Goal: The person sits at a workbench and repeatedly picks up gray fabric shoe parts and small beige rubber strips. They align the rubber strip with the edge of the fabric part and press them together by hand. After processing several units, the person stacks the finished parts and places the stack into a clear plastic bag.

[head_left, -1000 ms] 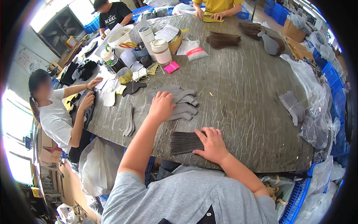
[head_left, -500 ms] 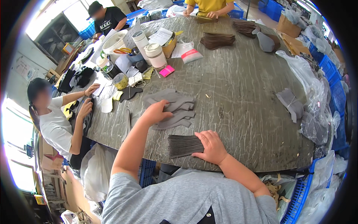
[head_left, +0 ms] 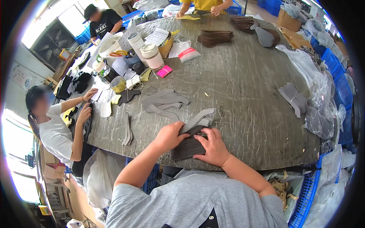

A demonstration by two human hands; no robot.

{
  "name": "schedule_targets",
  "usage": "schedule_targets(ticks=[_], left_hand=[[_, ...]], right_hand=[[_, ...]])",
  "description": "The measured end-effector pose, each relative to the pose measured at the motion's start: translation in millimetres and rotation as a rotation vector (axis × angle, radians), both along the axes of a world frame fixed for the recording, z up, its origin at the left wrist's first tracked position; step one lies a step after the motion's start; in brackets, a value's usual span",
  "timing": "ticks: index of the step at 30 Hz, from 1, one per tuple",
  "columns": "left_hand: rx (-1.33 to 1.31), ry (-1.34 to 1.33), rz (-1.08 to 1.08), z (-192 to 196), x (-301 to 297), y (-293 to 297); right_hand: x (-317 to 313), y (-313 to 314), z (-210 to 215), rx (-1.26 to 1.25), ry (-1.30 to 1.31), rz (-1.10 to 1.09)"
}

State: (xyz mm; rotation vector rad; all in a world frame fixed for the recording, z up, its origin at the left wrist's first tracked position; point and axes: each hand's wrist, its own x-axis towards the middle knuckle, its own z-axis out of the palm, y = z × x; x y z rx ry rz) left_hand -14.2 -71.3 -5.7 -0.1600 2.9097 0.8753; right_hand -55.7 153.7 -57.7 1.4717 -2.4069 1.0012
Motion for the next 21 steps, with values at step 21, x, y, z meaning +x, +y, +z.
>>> schedule_targets(ticks=[21], left_hand=[[0.720,-0.012,0.303,-1,12,-10]], right_hand=[[-6,1,-7,-0.092,-0.239,0.158]])
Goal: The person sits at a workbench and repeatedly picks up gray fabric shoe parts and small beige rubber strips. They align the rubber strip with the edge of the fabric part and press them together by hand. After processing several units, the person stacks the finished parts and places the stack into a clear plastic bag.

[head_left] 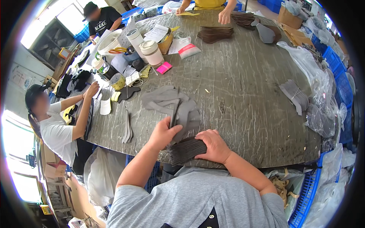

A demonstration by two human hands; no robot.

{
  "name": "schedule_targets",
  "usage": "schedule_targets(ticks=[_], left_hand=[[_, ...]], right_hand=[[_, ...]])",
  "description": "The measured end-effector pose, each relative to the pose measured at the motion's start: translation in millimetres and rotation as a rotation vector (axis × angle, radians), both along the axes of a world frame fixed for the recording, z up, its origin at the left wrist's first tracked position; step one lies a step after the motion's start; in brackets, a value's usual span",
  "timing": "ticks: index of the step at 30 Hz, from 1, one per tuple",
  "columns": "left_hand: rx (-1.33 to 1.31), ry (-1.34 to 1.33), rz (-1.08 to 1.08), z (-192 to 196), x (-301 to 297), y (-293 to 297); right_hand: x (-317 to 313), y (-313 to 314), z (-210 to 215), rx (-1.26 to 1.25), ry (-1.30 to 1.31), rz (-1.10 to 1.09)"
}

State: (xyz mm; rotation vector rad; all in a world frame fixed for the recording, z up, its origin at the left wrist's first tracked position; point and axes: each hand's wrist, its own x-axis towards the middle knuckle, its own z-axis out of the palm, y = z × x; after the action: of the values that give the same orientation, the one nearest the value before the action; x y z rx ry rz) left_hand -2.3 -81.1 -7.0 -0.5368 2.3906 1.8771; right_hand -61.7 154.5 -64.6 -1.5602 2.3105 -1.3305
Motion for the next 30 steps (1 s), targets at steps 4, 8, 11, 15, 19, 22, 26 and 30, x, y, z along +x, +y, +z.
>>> schedule_targets(ticks=[4,8,11,15,19,22,26,30], left_hand=[[0.039,0.197,0.143,9,-6,-22],[-0.498,0.147,0.138,38,-20,-23],[-0.658,-0.010,-0.205,7,-14,-2],[-0.383,-0.029,-0.203,-12,1,14],[0.031,-0.077,-0.067,-17,4,10],[0.201,-0.130,-0.047,-20,6,4],[0.087,-0.083,-0.078,-18,4,0],[-0.118,-0.056,-0.170,-22,1,9]], right_hand=[[-2,0,-2,-0.026,0.011,0.037],[1,-1,7,-0.027,0.094,0.004],[3,-1,10,-0.003,0.134,-0.006],[7,1,8,0.049,0.135,-0.081],[10,1,15,0.058,0.209,-0.180],[7,1,16,0.126,0.174,-0.140],[4,1,2,0.069,0.062,-0.027],[4,-3,10,0.073,0.115,-0.011]])
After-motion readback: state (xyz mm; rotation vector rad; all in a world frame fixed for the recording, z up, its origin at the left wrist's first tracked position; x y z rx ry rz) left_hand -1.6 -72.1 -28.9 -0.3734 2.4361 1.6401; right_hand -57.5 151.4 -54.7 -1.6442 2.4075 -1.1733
